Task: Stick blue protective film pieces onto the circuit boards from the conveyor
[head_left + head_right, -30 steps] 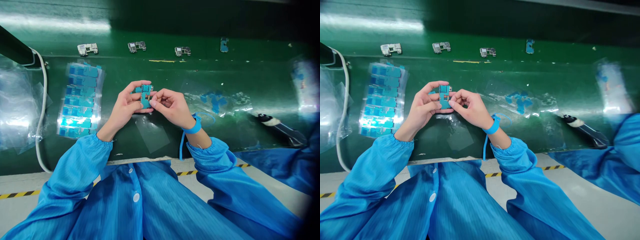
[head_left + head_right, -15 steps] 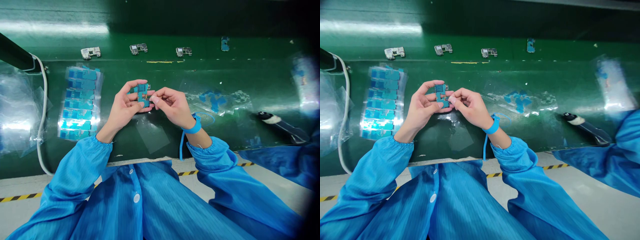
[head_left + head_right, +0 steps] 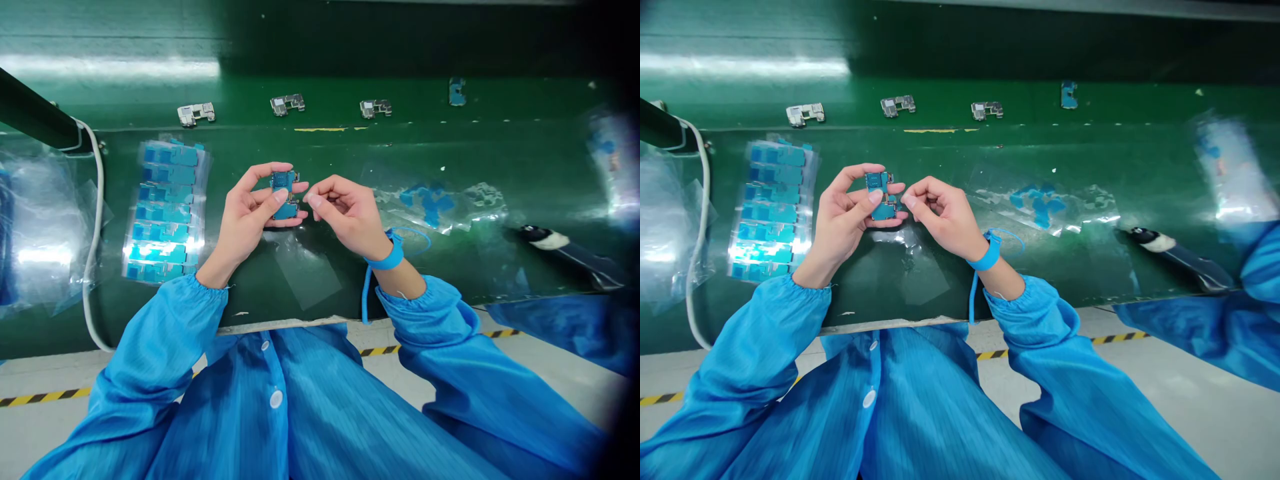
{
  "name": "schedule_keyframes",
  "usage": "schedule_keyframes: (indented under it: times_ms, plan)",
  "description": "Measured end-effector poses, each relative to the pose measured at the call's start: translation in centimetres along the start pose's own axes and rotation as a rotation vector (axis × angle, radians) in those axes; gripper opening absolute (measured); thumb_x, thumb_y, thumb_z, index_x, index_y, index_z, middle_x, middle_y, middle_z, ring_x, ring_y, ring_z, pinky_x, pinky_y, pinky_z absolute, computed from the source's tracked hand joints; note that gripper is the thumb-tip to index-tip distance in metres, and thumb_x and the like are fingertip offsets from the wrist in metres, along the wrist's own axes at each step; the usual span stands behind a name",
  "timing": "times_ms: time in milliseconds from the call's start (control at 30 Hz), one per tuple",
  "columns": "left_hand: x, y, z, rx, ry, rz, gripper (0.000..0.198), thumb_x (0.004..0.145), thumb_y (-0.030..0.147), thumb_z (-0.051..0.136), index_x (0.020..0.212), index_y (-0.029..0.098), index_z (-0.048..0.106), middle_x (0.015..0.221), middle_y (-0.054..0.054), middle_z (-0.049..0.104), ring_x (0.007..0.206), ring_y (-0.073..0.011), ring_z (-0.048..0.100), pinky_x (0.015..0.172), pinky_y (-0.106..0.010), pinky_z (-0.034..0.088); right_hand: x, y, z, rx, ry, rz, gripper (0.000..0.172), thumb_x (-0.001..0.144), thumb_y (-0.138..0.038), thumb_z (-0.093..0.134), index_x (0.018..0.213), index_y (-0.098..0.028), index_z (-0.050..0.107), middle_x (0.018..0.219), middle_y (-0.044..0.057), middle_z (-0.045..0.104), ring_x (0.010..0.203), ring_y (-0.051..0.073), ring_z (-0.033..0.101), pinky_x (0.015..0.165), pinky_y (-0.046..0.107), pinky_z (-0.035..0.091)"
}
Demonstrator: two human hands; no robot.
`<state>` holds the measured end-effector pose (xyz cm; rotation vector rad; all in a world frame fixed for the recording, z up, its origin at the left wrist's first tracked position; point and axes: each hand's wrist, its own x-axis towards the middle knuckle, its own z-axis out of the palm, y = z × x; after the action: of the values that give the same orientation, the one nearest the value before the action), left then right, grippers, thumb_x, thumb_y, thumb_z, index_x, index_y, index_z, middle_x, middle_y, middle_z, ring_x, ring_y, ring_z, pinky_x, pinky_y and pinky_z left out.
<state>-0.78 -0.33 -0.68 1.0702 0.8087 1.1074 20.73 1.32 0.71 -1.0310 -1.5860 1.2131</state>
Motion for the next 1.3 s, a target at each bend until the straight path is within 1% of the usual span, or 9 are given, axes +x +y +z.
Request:
schedule_keyframes:
  times_ms: [167, 333, 500, 600, 700, 767, 833, 1067, 1300]
  plan:
    - [0.0, 0.1, 0.0, 0.005, 0.038, 0.015, 0.056, 0.103, 0.054, 0.080, 0.147, 0.030, 0.056, 0.129, -0.003, 0.086, 0.099, -0.0230, 0.090, 0.087, -0.034, 0.078, 0.0, 0.0, 0.0, 0.011, -0.020, 0.006, 0.045, 0.100, -0.065, 0.084, 0.092, -0.022, 0.073, 0.078, -0.001, 0.069, 0.068, 0.013, 0.062, 0.066, 0.027, 0.054]
    - [-0.1, 0.4, 0.3, 0.051, 0.099, -0.030, 0.063, 0.096, 0.050, 0.089, 0.146, 0.027, 0.058, 0.115, -0.004, 0.087, 0.088, -0.0205, 0.089, 0.075, -0.028, 0.076, -0.1, 0.2, 0.0, 0.003, -0.021, 0.019, 0.043, 0.099, -0.065, 0.084, 0.094, -0.023, 0.075, 0.078, 0.000, 0.070, 0.068, 0.014, 0.062, 0.066, 0.029, 0.053]
    - [0.0, 0.3, 0.6, 0.055, 0.069, -0.065, 0.067, 0.091, 0.049, 0.093, 0.146, 0.026, 0.060, 0.104, -0.002, 0.084, 0.082, -0.0181, 0.085, 0.069, -0.027, 0.074, -0.1, 0.1, 0.0, -0.015, -0.019, 0.025, 0.047, 0.097, -0.069, 0.083, 0.094, -0.023, 0.076, 0.079, 0.001, 0.071, 0.068, 0.015, 0.062, 0.066, 0.030, 0.054]
    - [0.0, 0.1, 0.8, 0.070, 0.053, -0.044, 0.067, 0.091, 0.053, 0.093, 0.144, 0.027, 0.063, 0.095, 0.000, 0.080, 0.072, -0.0146, 0.079, 0.060, -0.023, 0.067, 0.0, -0.1, 0.1, -0.013, -0.007, 0.023, 0.049, 0.095, -0.070, 0.085, 0.092, -0.023, 0.075, 0.076, 0.000, 0.070, 0.067, 0.015, 0.061, 0.066, 0.030, 0.054]
    - [0.0, -0.1, 0.9, 0.164, 0.079, 0.019, 0.061, 0.092, 0.056, 0.091, 0.141, 0.027, 0.069, 0.084, 0.002, 0.072, 0.062, -0.0108, 0.068, 0.049, -0.021, 0.056, 0.0, -0.1, 0.1, -0.008, 0.002, 0.025, 0.049, 0.094, -0.070, 0.086, 0.092, -0.023, 0.075, 0.075, -0.001, 0.068, 0.067, 0.014, 0.061, 0.066, 0.030, 0.054]
    - [-0.1, -0.3, 0.9, 0.229, 0.098, 0.058, 0.056, 0.093, 0.055, 0.090, 0.139, 0.028, 0.072, 0.081, 0.003, 0.068, 0.060, -0.0091, 0.062, 0.051, -0.021, 0.054, 0.0, 0.0, 0.1, -0.002, 0.004, 0.016, 0.047, 0.095, -0.068, 0.086, 0.093, -0.023, 0.075, 0.076, -0.001, 0.069, 0.067, 0.014, 0.061, 0.067, 0.029, 0.053]
    - [-0.2, -0.4, 0.8, 0.275, 0.101, 0.085, 0.054, 0.094, 0.055, 0.089, 0.139, 0.028, 0.073, 0.083, 0.003, 0.067, 0.060, -0.0086, 0.060, 0.057, -0.023, 0.057, -0.1, 0.1, 0.1, -0.002, 0.008, 0.005, 0.046, 0.097, -0.067, 0.085, 0.093, -0.023, 0.075, 0.076, -0.001, 0.069, 0.067, 0.013, 0.061, 0.067, 0.029, 0.053]
    - [-0.2, -1.0, 0.7, 0.331, 0.041, 0.084, 0.059, 0.099, 0.055, 0.084, 0.153, 0.038, 0.069, 0.096, 0.001, 0.074, 0.064, -0.0121, 0.065, 0.064, -0.029, 0.060, 0.0, -0.2, 0.2, -0.016, 0.015, -0.016, 0.047, 0.099, -0.069, 0.082, 0.091, -0.024, 0.074, 0.073, -0.001, 0.067, 0.066, 0.015, 0.060, 0.066, 0.031, 0.053]
    - [-0.3, -1.0, 0.5, 0.352, 0.029, 0.095, 0.058, 0.102, 0.055, 0.080, 0.157, 0.040, 0.068, 0.093, 0.002, 0.077, 0.064, -0.0144, 0.067, 0.068, -0.032, 0.062, -0.1, 0.2, -0.1, -0.009, 0.002, -0.012, 0.044, 0.098, -0.067, 0.084, 0.094, -0.024, 0.076, 0.080, 0.001, 0.071, 0.070, 0.016, 0.064, 0.068, 0.031, 0.056]
